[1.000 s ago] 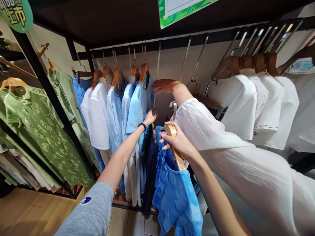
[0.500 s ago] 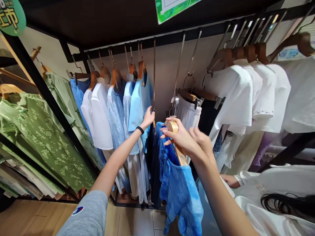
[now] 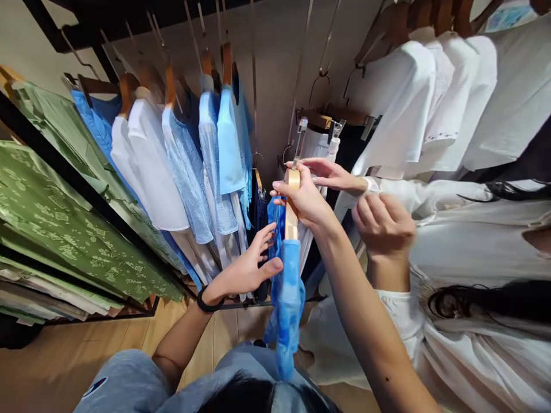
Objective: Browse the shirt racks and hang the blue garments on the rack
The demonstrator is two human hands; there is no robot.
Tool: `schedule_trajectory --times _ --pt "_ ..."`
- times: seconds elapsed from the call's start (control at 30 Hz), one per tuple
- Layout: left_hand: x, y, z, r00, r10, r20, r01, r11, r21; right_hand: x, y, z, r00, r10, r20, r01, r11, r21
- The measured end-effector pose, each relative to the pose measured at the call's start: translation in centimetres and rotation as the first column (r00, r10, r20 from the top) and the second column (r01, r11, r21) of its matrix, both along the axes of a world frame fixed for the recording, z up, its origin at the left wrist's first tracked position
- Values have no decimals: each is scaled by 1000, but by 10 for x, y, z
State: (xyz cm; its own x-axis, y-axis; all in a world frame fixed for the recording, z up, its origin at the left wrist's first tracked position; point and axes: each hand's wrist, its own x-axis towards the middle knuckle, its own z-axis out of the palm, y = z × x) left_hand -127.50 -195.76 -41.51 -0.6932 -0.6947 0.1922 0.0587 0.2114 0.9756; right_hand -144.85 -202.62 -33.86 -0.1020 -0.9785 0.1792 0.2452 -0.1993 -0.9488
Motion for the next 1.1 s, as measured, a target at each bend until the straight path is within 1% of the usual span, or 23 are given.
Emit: schedule_trajectory --times 0.07,0.13,0.2,0.23,0.3,0.33,0.37,0.43,0.53,0.6,0.67,0.77,0.83,1.0,1.03,1.1 --pt "7 21 8 997 70 43 -68 997 -41 9 -1 -1 999 -16 39 16 1000 12" --pt "10 35 12 981 160 112 -154 986 -67 17 -2 -1 998 -21 60 19 999 38" --pt "11 44 11 936 295 194 -280 955 -102 22 0 -2 998 7 56 -11 997 72" --pt "11 46 9 896 381 226 -357 923 -142 23 1 -2 998 23 51 -28 996 86" --pt "8 48 4 802 544 246 -487 835 -257 19 4 -5 998 38 58 -43 996 83" --pt "6 49 3 765 599 237 -525 793 -309 16 7 -7 997 37 69 -42 997 65" --pt "5 49 1 743 630 226 -542 765 -349 11 10 -10 997 28 77 -31 999 42" --pt "3 49 0 735 642 218 -538 748 -388 1 18 -19 997 6 71 -4 1000 -20" --pt "6 50 0 717 665 209 -538 719 -440 -14 38 -39 999 -26 -20 24 997 -71" --pt "11 49 -1 697 685 213 -536 694 -480 -21 54 -53 997 -31 -74 27 998 -64" --pt "16 47 -1 689 690 222 -517 682 -517 -25 68 -61 996 -11 -86 7 999 -46" --pt "24 41 -2 699 677 233 -467 678 -568 -28 89 -64 995 17 -101 -19 1000 -18" --pt "29 36 -3 715 655 244 -427 687 -588 -28 102 -61 990 -11 -144 10 1000 -4" --pt "38 26 -11 773 568 282 -337 745 -576 -34 137 -60 965 -59 -255 64 998 10" --pt "39 24 -13 774 565 287 -335 749 -572 -35 143 -62 960 -85 -266 91 996 11" --pt "42 20 -18 764 581 282 -357 743 -566 -38 154 -65 946 -178 -271 182 983 -11"
